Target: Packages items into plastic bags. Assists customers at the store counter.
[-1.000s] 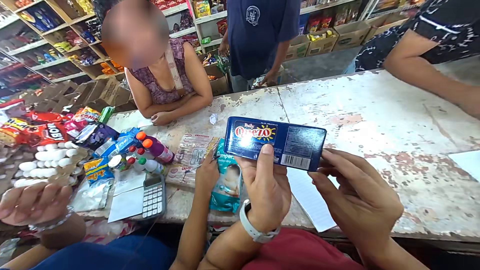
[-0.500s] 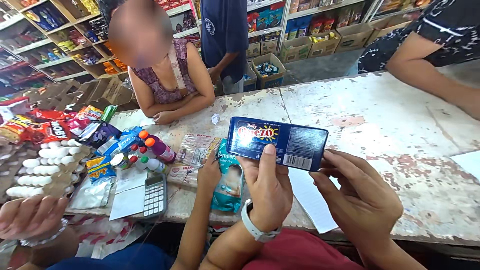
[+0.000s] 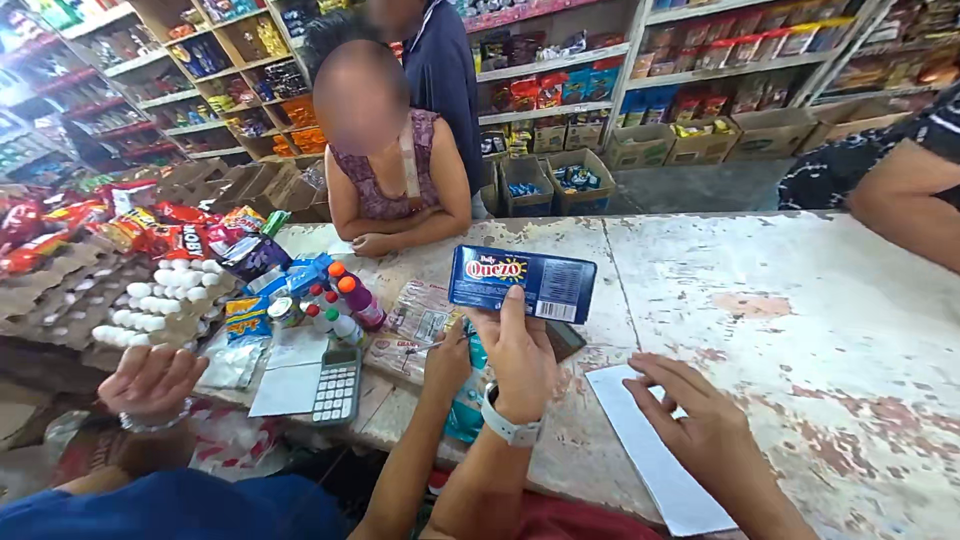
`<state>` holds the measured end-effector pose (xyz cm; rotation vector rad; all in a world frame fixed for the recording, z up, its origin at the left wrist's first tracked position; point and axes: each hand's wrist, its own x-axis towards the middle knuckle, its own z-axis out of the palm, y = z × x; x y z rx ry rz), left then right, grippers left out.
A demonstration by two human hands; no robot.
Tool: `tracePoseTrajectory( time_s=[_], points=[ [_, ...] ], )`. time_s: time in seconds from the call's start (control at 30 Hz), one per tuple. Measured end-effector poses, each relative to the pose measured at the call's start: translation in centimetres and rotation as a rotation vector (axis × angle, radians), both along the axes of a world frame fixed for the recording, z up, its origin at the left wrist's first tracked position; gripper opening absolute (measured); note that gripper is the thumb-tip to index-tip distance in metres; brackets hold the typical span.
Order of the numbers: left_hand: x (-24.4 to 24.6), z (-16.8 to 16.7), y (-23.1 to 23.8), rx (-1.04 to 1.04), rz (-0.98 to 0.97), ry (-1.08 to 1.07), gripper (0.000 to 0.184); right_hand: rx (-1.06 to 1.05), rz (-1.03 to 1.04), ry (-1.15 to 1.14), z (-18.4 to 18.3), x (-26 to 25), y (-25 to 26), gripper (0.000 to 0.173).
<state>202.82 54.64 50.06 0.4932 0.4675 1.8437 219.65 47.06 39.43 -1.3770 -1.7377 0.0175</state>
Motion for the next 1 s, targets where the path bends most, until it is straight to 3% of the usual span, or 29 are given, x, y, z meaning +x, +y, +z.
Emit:
tracePoseTrajectory(
  time_s=[0.13,0.2,0.4,0.57,0.77,1.0],
  points=[
    [-1.8,-0.7,1.7,-0.001,0.096,-0.015,0.037,-0.474,0.117,-0.182,-4.1,2.2,-1.5,0.031],
    [-2.9,-0.9,2.4,-0.021,0.141,-0.029,0.039,-0.543,0.158,-0.187,-5.8,1.9,-2.5,0.029],
    [-5.4,-1.2,4.5,-0.095,0.269,-0.095,0.031,-0.277,0.218,-0.159,-12.0,-1.3,-4.6,0.031],
    [-8.3,-1.7,5.9,-0.265,0.308,-0.122,0.019,-0.24,0.183,-0.092,-11.9,-2.4,-3.8,0.021],
    [-12.6,-6.0,9.2,-0.486,0.395,-0.185,0.034,-0.197,0.158,-0.148,-13.0,-3.4,-2.9,0.028],
    [-14.7,-10.8,11.9,-0.694,0.465,-0.041,0.044,-0.164,0.058,-0.256,-13.4,-3.7,-3.0,0.026]
  ],
)
